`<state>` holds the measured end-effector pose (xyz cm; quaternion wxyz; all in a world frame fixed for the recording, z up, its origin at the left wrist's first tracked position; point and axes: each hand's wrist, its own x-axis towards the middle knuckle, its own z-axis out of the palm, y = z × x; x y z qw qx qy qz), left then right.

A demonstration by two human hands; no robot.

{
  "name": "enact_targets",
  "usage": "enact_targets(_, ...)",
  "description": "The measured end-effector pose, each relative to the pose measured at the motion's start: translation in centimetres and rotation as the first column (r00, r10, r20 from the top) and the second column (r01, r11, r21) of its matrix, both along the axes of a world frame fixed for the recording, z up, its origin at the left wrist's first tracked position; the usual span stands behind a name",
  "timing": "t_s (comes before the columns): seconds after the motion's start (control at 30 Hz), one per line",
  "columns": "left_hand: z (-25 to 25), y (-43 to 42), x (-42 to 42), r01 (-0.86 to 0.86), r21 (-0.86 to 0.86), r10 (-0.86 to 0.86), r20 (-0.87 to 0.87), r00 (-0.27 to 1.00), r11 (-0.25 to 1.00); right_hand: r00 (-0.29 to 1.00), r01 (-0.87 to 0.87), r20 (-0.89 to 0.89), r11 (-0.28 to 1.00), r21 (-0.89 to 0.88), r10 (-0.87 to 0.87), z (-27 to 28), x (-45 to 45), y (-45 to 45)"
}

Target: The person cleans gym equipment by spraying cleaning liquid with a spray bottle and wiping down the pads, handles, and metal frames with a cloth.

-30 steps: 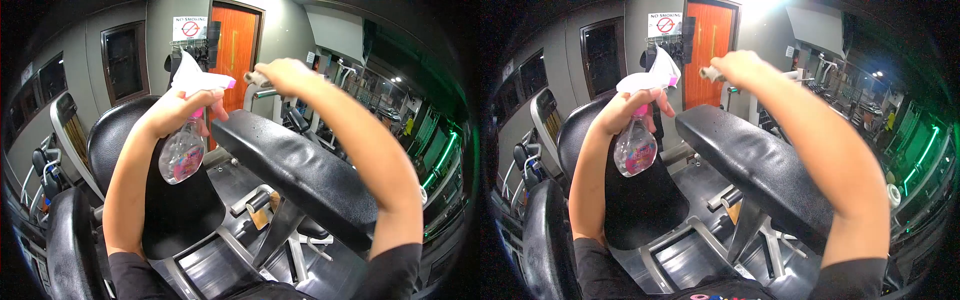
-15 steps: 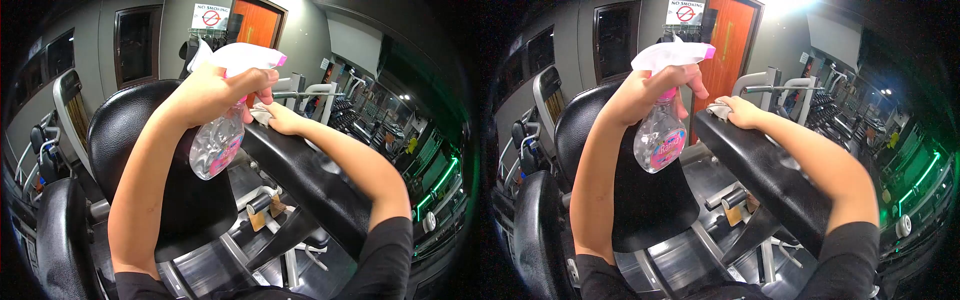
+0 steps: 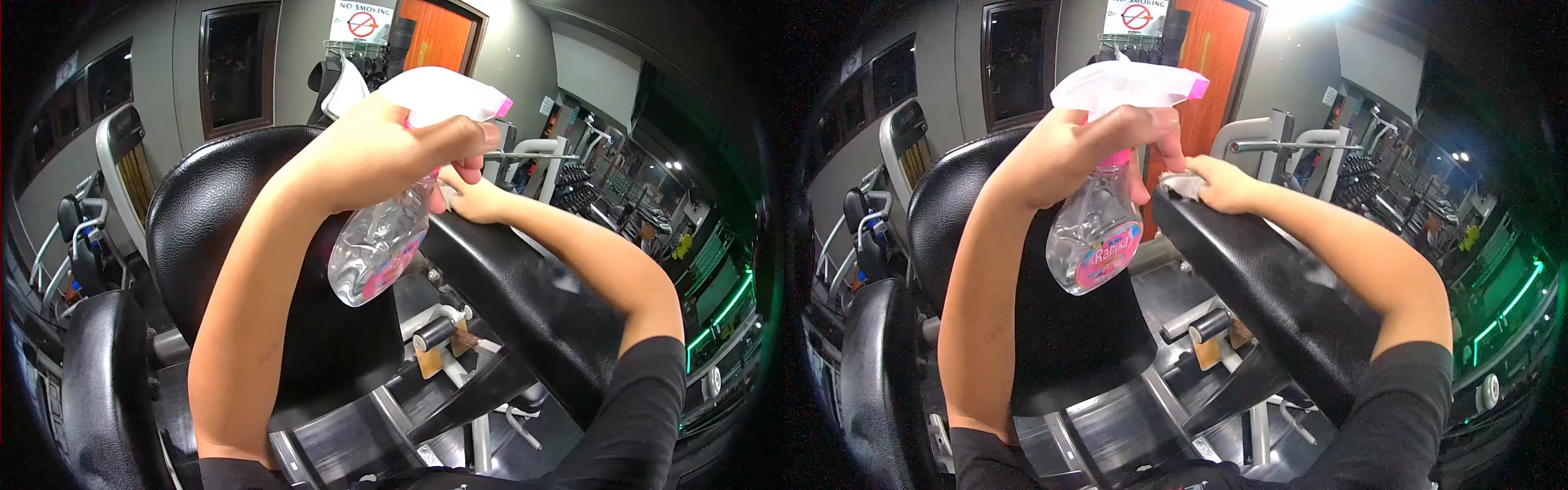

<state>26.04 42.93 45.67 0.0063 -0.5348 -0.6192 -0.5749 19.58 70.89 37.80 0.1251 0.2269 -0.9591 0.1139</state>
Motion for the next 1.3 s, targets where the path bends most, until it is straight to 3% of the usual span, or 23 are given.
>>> enact_targets(0.13, 0.1, 0.2, -0.3, 0.011, -0.017, -0.011, -0.024, 1.000, 1.000, 0.999, 0.035, 0.001, 0.999, 0.013, -0.035, -1.7, -5.0, -0.2)
enact_targets(0.2, 0.1, 0.2, -0.1, 0.053, 0.002, -0.053, -0.041, 0.998, 0.999, 0.979, 0.202, -0.046, 0.975, 0.095, -0.198, -1.2, -3.9, -1.2)
enact_targets(0.27, 0.1, 0.4, -0.4, 0.024, -0.034, -0.025, -0.013, 1.000, 0.999, 0.987, 0.158, -0.005, 0.982, 0.107, -0.158, -0.4, -1.9, -1.7)
enact_targets(0.33, 0.0, 0.4, -0.6, 0.012, -0.042, -0.014, -0.046, 0.999, 0.999, 0.986, 0.157, 0.060, 0.986, -0.051, -0.154, 0.2, 0.4, -2.5)
enact_targets(0.4, 0.0, 0.2, -0.2, 0.018, 0.021, -0.017, -0.072, 0.997, 1.000, 0.995, 0.086, 0.043, 0.996, -0.028, -0.085, 0.6, 2.6, -2.9)
enact_targets(0.5, 0.0, 0.1, 0.1, -0.022, -0.010, 0.022, -0.009, 1.000, 1.000, 0.978, -0.208, 0.023, 0.978, 0.032, 0.207, 0.2, 3.9, -1.8)
enact_targets(0.6, 0.0, 0.3, -0.1, 0.019, 0.020, -0.018, -0.024, 1.000, 1.000, 0.986, -0.163, 0.033, 0.986, 0.015, 0.163, 0.1, 3.0, -2.0)
enact_targets(0.67, -0.1, 0.3, -0.4, 0.021, -0.018, -0.021, -0.022, 1.000, 1.000, 0.985, -0.165, -0.024, 0.978, 0.129, 0.170, -0.2, 1.0, -2.9)
enact_targets(0.77, -0.1, 0.2, -0.1, -0.004, -0.046, 0.004, 0.010, 1.000, 0.999, 1.000, -0.021, 0.023, 0.987, 0.158, 0.018, -2.7, -2.9, -5.6)
enact_targets(0.83, -0.2, 0.1, -0.2, -0.029, -0.072, 0.029, -0.001, 1.000, 0.997, 0.990, 0.084, -0.143, 0.896, 0.436, -0.023, -4.0, -3.4, -7.1)
enact_targets(0.87, -0.3, 0.2, -0.2, -0.020, -0.076, 0.020, 0.003, 1.000, 0.997, 0.990, 0.090, -0.138, 0.897, 0.432, -0.033, -4.3, -2.8, -6.8)
enact_targets(1.03, -0.7, 0.2, 0.2, 0.021, -0.025, -0.022, -0.042, 0.999, 0.999, 0.930, 0.021, -0.278, 0.721, 0.692, 0.240, -5.6, 0.4, -6.7)
enact_targets(1.07, -0.7, 0.2, 0.1, 0.010, -0.026, -0.012, -0.050, 0.999, 1.000, 0.931, 0.015, -0.272, 0.720, 0.694, 0.243, -5.0, 1.8, -6.8)
enact_targets(1.13, -0.6, 0.2, 0.0, -0.013, -0.043, 0.012, -0.030, 0.999, 0.999, 0.974, -0.061, -0.084, 0.606, 0.793, 0.208, -3.1, 5.1, -6.7)
enact_targets(1.17, -0.7, 0.2, -0.1, -0.030, -0.067, 0.029, -0.016, 0.999, 0.997, 0.995, -0.054, -0.004, 0.549, 0.834, 0.104, -2.1, 6.5, -7.5)
enact_targets(1.27, -0.9, 0.3, -0.6, -0.024, -0.066, 0.020, -0.058, 0.998, 0.998, 0.979, -0.190, 0.194, 0.598, 0.779, 0.058, -0.1, 8.6, -7.3)
enact_targets(1.3, -0.9, 0.4, -0.3, -0.031, -0.071, 0.027, -0.053, 0.998, 0.997, 0.976, -0.136, 0.219, 0.735, 0.664, -0.018, 1.7, 10.7, -7.5)
